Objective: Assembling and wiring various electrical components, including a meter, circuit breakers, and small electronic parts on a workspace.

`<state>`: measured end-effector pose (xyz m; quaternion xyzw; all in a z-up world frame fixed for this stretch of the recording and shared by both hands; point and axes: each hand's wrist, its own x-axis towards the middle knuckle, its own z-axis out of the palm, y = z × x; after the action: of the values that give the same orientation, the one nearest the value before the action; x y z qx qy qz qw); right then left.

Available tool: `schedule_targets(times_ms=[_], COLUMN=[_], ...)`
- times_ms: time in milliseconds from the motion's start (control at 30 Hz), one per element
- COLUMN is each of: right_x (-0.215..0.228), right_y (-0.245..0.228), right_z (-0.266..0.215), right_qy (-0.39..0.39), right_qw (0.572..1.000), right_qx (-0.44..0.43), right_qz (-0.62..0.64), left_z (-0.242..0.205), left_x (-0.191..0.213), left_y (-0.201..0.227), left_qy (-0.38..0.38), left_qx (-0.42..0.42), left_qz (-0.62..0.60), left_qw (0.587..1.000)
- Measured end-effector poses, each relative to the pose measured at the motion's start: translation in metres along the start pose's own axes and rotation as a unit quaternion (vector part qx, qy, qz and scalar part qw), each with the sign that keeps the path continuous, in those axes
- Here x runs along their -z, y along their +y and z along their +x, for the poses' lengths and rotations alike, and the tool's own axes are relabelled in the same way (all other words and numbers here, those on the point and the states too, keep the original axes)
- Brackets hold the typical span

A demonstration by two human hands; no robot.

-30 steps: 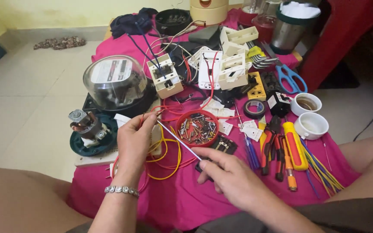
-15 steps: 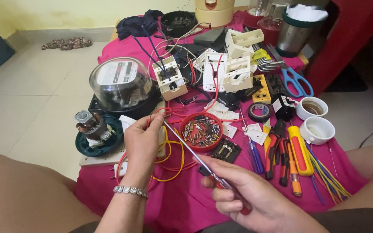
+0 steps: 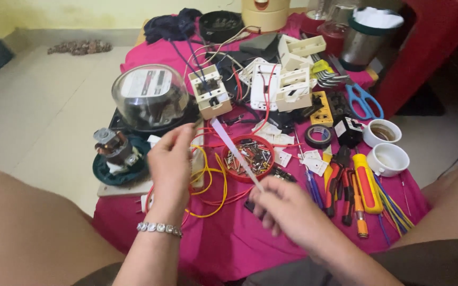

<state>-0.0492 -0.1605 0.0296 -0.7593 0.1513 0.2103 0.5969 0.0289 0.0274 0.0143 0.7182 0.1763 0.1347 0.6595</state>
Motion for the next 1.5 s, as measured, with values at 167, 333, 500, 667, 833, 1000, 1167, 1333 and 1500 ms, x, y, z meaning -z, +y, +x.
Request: schedule_targets(times_ms=[167, 333, 500, 667, 833, 1000, 1167, 1333, 1500], right_x=[-0.011, -0.017, -0.015, -0.008, -0.004, -0.004, -0.003, -0.002, 0.006], right_y=[-0.019, -0.023, -0.019, -0.003, 0.006, 0.003, 0.005, 0.006, -0.002], right_z=[0.023, 0.061, 0.055, 0.066, 0.074, 0.069, 0.07, 0.071, 0.066], right_qy=[0.059, 0.092, 0.121, 0.133, 0.135, 0.116, 0.11, 0.115, 0.142], right_qw=[0.985, 0.968, 0.965, 0.966, 0.965, 0.966, 0.966, 0.965, 0.969], right_qx=[0.088, 0.13, 0.137, 0.131, 0.127, 0.126, 0.122, 0.113, 0.115], right_qz=[0.135, 0.194, 0.19, 0.176, 0.186, 0.194, 0.201, 0.205, 0.167], left_z=[-0.016, -0.013, -0.014, -0.024, -0.027, -0.025, -0.028, -0.026, -0.021], left_x=[-0.017, -0.027, -0.028, -0.028, -0.028, -0.027, -0.029, -0.03, -0.017], left_y=[-0.012, -0.026, -0.031, -0.024, -0.026, -0.029, -0.031, -0.035, -0.029], left_qy=[-0.098, -0.12, -0.171, -0.179, -0.21, -0.223, -0.222, -0.206, -0.113], left_qx=[0.029, -0.018, -0.04, -0.009, 0.02, -0.004, 0.005, 0.021, 0.01], left_qz=[-0.042, -0.022, 0.07, 0.04, 0.007, 0.056, 0.018, -0.017, -0.025], left_qw=[0.994, 0.992, 0.982, 0.983, 0.978, 0.973, 0.975, 0.978, 0.993])
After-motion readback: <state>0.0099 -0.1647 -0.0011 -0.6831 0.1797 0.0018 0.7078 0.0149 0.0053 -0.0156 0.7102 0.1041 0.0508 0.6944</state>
